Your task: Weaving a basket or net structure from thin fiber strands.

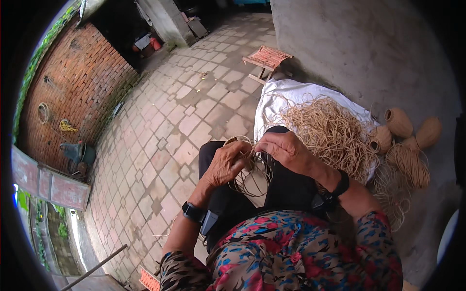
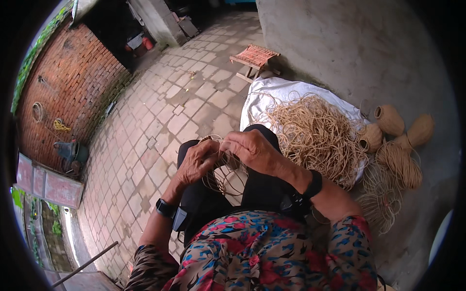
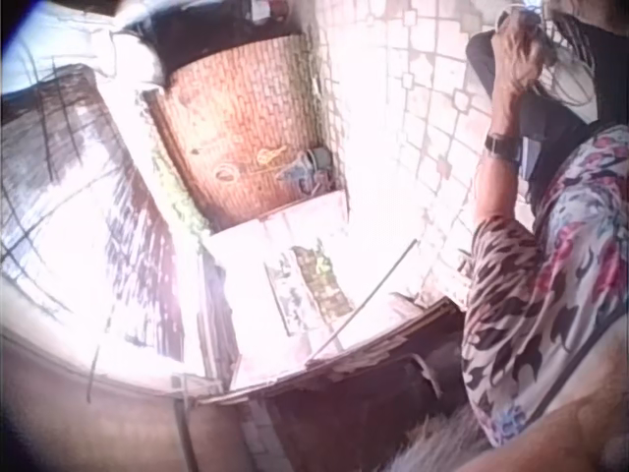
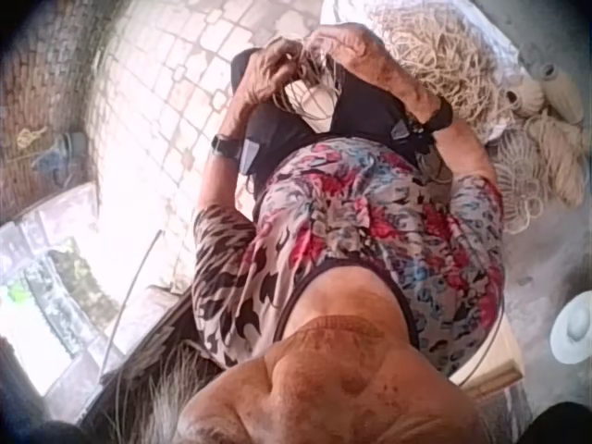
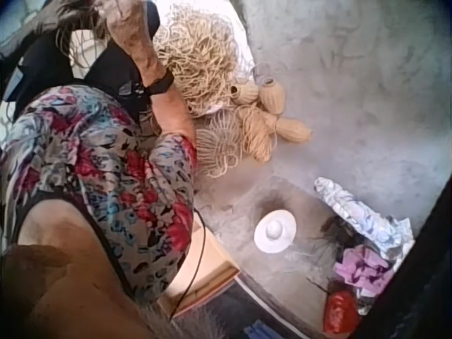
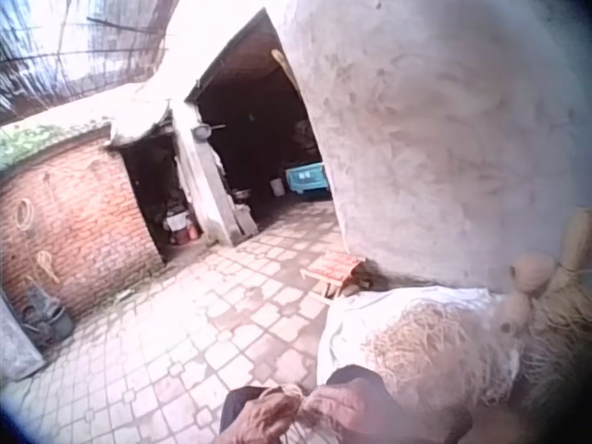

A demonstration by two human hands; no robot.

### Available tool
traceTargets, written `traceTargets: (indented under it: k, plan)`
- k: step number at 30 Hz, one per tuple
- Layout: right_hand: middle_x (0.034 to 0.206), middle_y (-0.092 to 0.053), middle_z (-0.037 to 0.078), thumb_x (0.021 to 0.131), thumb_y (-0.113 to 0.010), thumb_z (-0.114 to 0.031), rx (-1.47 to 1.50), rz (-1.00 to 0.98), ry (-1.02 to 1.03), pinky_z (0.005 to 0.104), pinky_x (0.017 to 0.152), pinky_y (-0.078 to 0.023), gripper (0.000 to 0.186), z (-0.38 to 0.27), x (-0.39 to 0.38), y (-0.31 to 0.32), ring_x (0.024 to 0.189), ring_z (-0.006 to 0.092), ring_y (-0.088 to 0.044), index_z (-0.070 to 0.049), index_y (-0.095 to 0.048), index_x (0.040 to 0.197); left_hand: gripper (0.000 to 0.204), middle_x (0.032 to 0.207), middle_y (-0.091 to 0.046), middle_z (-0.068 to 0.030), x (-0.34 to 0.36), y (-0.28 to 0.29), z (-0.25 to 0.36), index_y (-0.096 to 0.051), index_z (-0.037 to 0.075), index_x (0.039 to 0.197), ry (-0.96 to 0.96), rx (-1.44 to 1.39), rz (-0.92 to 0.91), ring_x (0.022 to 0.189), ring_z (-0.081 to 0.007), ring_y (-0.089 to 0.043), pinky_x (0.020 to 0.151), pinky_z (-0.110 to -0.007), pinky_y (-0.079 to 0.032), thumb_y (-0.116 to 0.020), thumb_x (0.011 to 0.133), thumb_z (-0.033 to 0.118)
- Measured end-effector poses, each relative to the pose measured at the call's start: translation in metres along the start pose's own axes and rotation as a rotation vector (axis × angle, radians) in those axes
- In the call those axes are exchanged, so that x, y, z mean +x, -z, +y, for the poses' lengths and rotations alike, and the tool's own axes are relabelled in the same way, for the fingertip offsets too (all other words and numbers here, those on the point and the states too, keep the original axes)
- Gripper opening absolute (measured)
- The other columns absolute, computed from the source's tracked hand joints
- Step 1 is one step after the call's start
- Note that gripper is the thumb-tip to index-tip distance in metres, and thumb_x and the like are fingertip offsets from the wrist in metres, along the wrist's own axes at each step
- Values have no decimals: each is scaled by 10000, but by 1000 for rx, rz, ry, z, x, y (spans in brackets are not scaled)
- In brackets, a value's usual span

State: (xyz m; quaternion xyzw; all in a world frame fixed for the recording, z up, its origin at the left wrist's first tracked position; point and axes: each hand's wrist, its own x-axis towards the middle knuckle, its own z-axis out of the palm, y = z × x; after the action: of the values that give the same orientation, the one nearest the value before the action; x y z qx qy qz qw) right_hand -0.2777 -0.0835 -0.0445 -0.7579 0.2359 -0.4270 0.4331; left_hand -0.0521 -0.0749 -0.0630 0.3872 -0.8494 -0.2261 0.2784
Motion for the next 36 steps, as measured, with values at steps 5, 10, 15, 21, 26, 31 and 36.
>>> traceTargets:
  k: [5, 10, 15, 21, 26, 31, 36]
  plan:
    - [643, -604, 66, 922, -597, -111, -316, 240, -127, 272, 525, -429, 128, 16, -18, 11, 557, 87, -528, 6, -641, 895, 229, 843, -646, -133, 3, -11, 4, -560, 54, 1027, 75, 41, 83, 811, -314, -660, 720, -393, -516, -592, 800, 59]
    - [634, -623, 112, 868, -651, -176, -372, 171, -281, 335, 553, -478, 146, 32, -38, 6, 567, 232, -630, -36, -630, 830, 290, 804, -654, -142, 7, -20, 8, -542, 91, 1067, 177, 292, 93, 786, -333, -657, 700, -421, -518, -587, 782, 59]
    - [621, -628, 94, 825, -664, -163, -263, 194, -323, 327, 529, -467, 120, 40, -41, -4, 552, 205, -629, -47, -636, 811, 320, 791, -654, -135, 11, -19, 17, -537, 97, 1079, 254, 277, 61, 753, -327, -646, 691, -397, -507, -597, 767, 62]
    - [586, -591, 66, 812, -695, -156, -310, 199, -309, 302, 508, -442, 139, 44, -35, -13, 517, 158, -560, -28, -640, 824, 394, 781, -648, -94, 24, 3, 15, -510, 64, 1129, 461, -51, -95, 726, -210, -640, 666, -324, -492, -639, 758, 90]
    - [731, -623, 44, 779, -688, -164, -437, 230, -61, 340, 613, -478, 125, 45, -32, -6, 689, 227, -632, -74, -637, 849, 433, 771, -665, -94, 34, 15, 6, -467, 39, 1163, 590, -387, -184, 684, -148, -655, 586, -267, -496, -663, 776, 41]
    - [802, -606, 66, 762, -704, -138, -380, 330, -67, 388, 783, -442, 169, 40, -36, 5, 774, 251, -617, -70, -621, 892, 444, 804, -660, -84, 41, 31, -2, -459, 42, 1178, 658, -565, -268, 706, -147, -642, 611, -256, -494, -677, 792, 54]
    - [801, -635, 62, 817, -686, -239, -576, -2, -184, 401, 780, -422, 164, 42, -44, -3, 833, 248, -630, -100, -635, 888, 452, 809, -650, -85, 55, 35, -10, -446, 53, 1181, 656, -439, -364, 712, -137, -618, 609, -251, -475, -659, 782, 46]
